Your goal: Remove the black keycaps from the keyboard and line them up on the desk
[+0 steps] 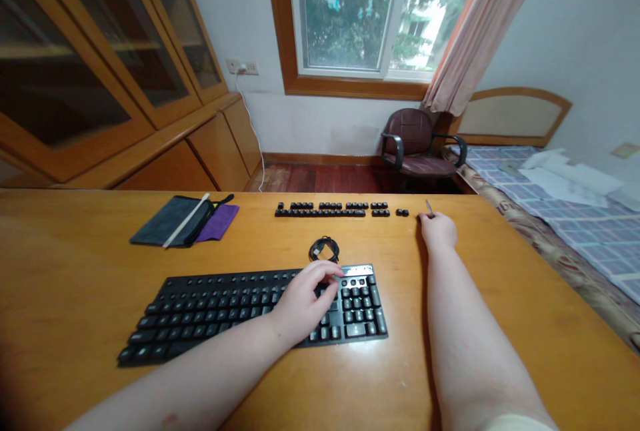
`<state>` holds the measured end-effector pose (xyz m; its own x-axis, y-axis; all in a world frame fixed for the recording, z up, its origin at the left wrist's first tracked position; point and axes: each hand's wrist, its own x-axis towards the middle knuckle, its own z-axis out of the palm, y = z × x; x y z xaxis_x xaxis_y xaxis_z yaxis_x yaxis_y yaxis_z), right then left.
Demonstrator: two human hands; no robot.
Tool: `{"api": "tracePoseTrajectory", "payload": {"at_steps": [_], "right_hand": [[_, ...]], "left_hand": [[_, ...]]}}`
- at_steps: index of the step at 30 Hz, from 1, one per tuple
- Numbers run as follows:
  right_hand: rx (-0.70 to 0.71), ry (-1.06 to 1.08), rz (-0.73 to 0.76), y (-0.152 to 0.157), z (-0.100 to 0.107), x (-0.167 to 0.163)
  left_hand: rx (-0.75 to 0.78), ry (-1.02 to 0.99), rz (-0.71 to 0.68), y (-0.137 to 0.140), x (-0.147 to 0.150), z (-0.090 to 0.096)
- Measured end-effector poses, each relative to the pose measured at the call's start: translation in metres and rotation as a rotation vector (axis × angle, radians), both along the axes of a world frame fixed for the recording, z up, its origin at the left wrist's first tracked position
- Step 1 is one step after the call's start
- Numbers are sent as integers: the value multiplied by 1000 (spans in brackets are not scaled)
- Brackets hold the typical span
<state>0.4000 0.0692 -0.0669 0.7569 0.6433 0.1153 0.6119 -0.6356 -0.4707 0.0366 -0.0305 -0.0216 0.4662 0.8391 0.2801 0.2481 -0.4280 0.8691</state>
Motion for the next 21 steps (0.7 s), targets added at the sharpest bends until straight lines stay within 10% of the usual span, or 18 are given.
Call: {"api": "tracePoseTrajectory", "payload": {"at_steps": [21], "right_hand": [[178,168,95,-9,7,-7]], "left_hand": [[-6,-8,-19,0,0,-3]]}}
